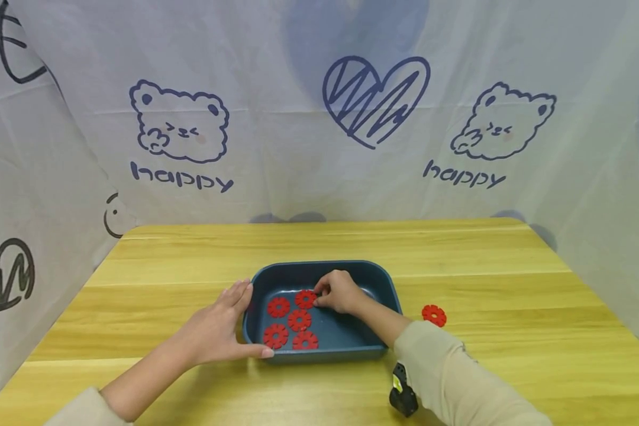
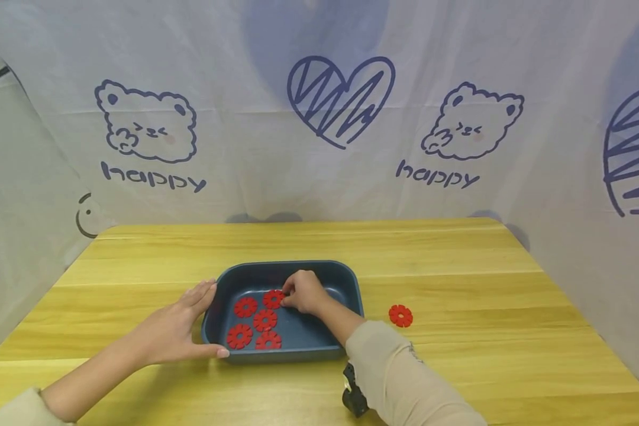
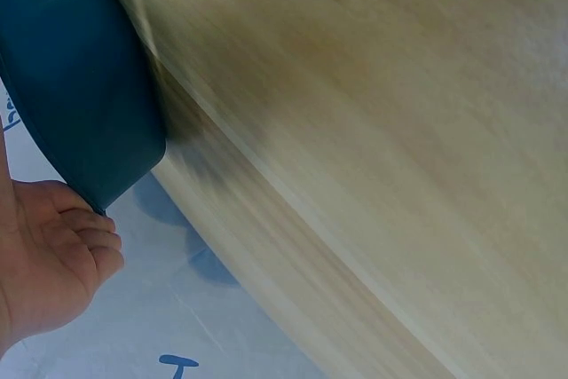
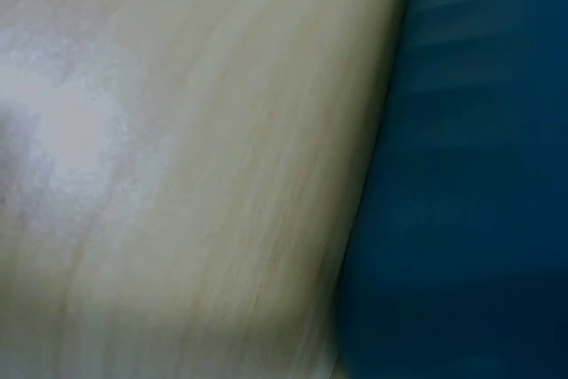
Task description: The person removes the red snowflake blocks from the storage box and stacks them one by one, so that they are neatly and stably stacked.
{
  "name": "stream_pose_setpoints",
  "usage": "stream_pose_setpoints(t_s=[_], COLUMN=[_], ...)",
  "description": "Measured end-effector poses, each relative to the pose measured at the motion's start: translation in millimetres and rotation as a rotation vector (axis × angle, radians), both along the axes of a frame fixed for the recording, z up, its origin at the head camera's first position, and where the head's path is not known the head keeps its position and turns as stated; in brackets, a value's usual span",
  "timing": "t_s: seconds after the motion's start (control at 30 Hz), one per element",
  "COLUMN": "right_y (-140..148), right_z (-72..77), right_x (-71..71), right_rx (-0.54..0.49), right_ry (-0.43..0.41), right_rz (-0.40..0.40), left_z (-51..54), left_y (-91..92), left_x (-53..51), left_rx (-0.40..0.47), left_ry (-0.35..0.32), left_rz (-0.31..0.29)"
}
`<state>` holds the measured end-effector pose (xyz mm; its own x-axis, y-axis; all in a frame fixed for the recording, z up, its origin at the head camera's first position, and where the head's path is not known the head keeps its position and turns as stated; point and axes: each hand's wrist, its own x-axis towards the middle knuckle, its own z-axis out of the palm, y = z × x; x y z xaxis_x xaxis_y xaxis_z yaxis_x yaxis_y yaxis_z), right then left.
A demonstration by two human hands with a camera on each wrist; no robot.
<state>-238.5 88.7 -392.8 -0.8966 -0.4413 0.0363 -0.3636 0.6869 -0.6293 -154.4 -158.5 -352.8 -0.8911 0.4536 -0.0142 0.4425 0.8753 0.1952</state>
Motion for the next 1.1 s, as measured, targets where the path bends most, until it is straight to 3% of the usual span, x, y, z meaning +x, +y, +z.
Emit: stream_pose_setpoints(t_s=[0.6,0.9,1.1], right_y=[4,18,27], right_z=[5.5,9.8,10.5], right_x=[3.8,8.4,16.8], right_rx=[0.031,0.095,0.074], right_ry=[0.043,0.156,0.236], right_rz=[0.003,0.062,0.097], left_z=[-2.8,-2.4,-4.2], left_y=[-0.4,-0.2,-0.5], left_x=[-1.0,0.4,-0.7], left_rx=[0.019,0.018,0.022], left_ry=[-0.019,-0.009,0.003], left_rz=[0.017,0.011,0.004])
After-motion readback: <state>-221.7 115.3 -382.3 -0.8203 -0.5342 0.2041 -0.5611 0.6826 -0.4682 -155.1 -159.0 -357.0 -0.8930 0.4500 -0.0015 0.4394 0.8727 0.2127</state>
